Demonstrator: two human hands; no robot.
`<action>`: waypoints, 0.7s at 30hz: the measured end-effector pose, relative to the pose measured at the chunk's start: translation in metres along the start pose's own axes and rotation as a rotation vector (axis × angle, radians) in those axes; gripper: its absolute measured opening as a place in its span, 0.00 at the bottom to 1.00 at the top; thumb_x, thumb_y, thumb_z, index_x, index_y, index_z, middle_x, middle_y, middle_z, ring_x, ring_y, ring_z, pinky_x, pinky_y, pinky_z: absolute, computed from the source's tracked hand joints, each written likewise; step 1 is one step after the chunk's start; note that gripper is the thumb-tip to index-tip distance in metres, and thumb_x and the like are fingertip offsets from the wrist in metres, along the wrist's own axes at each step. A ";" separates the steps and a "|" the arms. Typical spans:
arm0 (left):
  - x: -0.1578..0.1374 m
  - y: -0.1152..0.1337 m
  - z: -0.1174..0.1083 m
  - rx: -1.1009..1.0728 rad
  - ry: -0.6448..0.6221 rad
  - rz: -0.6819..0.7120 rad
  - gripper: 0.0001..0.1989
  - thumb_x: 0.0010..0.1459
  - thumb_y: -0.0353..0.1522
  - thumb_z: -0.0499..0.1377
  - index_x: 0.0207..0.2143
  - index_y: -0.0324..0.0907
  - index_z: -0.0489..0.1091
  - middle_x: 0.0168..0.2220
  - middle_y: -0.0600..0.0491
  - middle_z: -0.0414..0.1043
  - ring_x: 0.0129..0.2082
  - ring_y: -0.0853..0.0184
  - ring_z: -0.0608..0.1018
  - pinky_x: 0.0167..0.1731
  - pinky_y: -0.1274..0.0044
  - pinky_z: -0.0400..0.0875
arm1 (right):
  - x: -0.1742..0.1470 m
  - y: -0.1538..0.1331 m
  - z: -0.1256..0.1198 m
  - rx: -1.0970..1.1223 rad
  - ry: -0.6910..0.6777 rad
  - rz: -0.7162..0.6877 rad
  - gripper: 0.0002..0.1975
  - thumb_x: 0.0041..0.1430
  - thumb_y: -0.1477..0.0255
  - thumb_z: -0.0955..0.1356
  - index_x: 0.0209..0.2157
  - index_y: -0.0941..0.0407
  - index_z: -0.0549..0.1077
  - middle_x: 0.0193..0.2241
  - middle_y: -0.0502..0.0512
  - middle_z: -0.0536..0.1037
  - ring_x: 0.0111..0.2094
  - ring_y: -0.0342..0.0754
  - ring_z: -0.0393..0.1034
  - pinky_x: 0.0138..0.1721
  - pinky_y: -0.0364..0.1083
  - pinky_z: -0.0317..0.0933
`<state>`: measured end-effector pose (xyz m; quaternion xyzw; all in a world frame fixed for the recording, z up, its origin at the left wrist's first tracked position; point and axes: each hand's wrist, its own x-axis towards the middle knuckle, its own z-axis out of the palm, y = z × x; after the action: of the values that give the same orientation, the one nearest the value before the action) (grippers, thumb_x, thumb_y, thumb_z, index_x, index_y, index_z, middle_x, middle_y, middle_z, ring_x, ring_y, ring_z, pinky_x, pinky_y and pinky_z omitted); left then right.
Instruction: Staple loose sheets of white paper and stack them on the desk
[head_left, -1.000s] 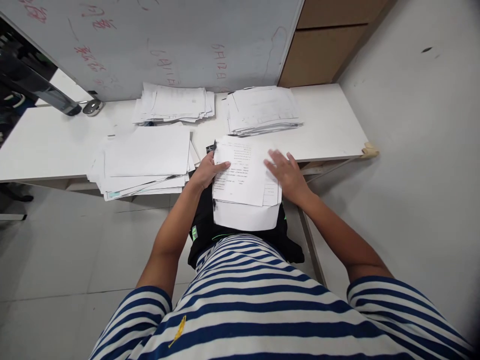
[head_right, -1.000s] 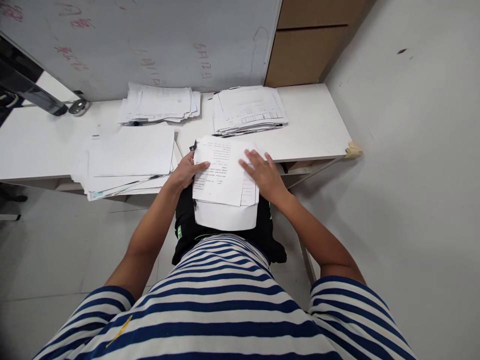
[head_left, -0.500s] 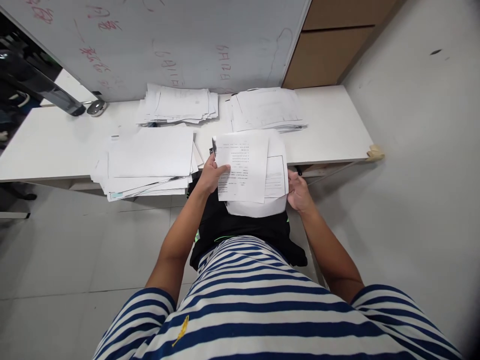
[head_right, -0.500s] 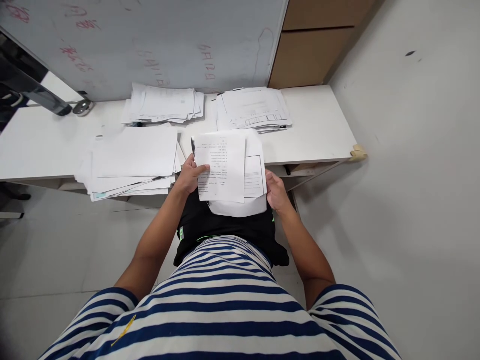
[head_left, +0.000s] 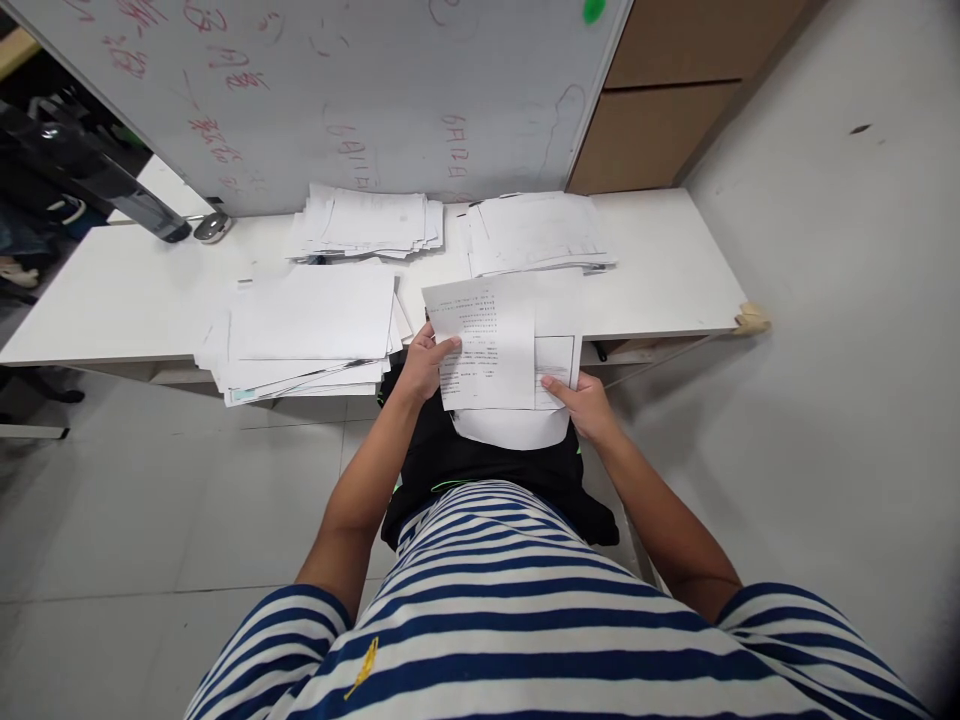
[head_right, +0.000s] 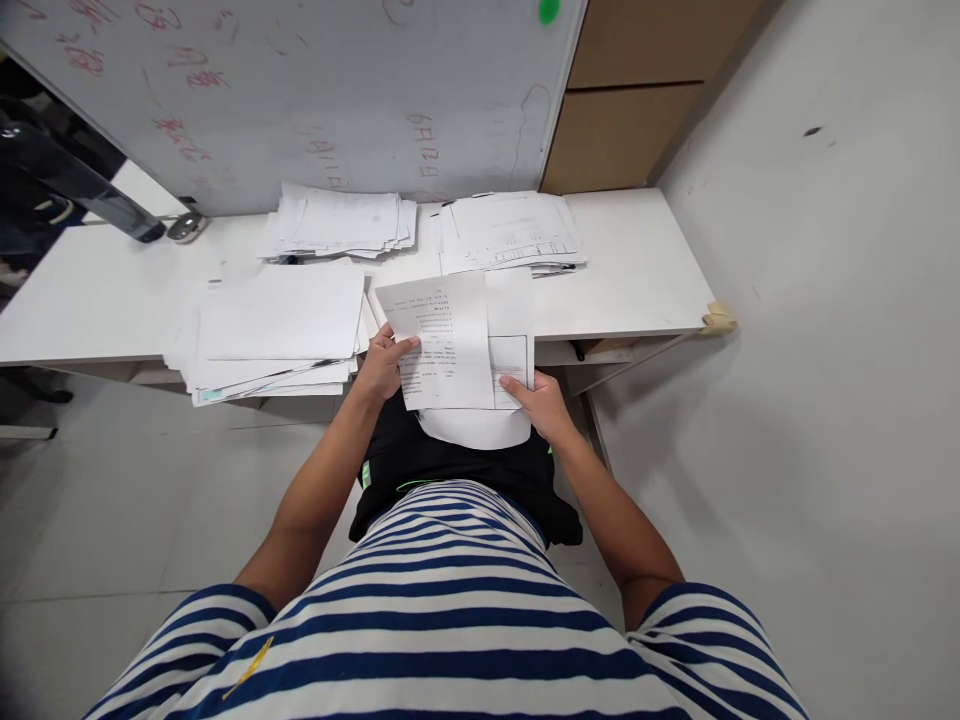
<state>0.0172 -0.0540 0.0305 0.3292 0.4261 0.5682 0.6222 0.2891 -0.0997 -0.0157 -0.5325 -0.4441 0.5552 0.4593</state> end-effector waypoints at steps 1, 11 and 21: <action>-0.001 0.001 0.000 0.007 -0.008 -0.007 0.27 0.45 0.33 0.72 0.49 0.44 0.71 0.48 0.46 0.79 0.51 0.55 0.79 0.53 0.60 0.74 | -0.001 0.000 0.000 0.001 -0.001 0.001 0.21 0.47 0.57 0.78 0.41 0.53 0.82 0.43 0.55 0.83 0.47 0.58 0.78 0.53 0.59 0.70; 0.002 0.009 0.006 -0.098 0.081 0.093 0.25 0.45 0.34 0.72 0.47 0.44 0.72 0.46 0.49 0.80 0.54 0.55 0.78 0.56 0.62 0.72 | 0.019 0.000 -0.042 0.104 -0.177 -0.085 0.38 0.55 0.36 0.59 0.46 0.52 0.78 0.44 0.59 0.83 0.47 0.58 0.78 0.49 0.58 0.71; 0.050 -0.029 0.019 -0.180 0.405 -0.099 0.15 0.54 0.35 0.64 0.44 0.41 0.70 0.47 0.46 0.78 0.58 0.59 0.74 0.53 0.69 0.75 | -0.025 0.012 0.071 0.355 -0.388 -0.076 0.41 0.49 0.41 0.69 0.61 0.44 0.65 0.63 0.57 0.67 0.62 0.60 0.65 0.57 0.63 0.63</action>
<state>0.0463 -0.0074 0.0047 0.1302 0.5054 0.6274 0.5779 0.2178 -0.1265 -0.0205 -0.3103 -0.4392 0.6985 0.4722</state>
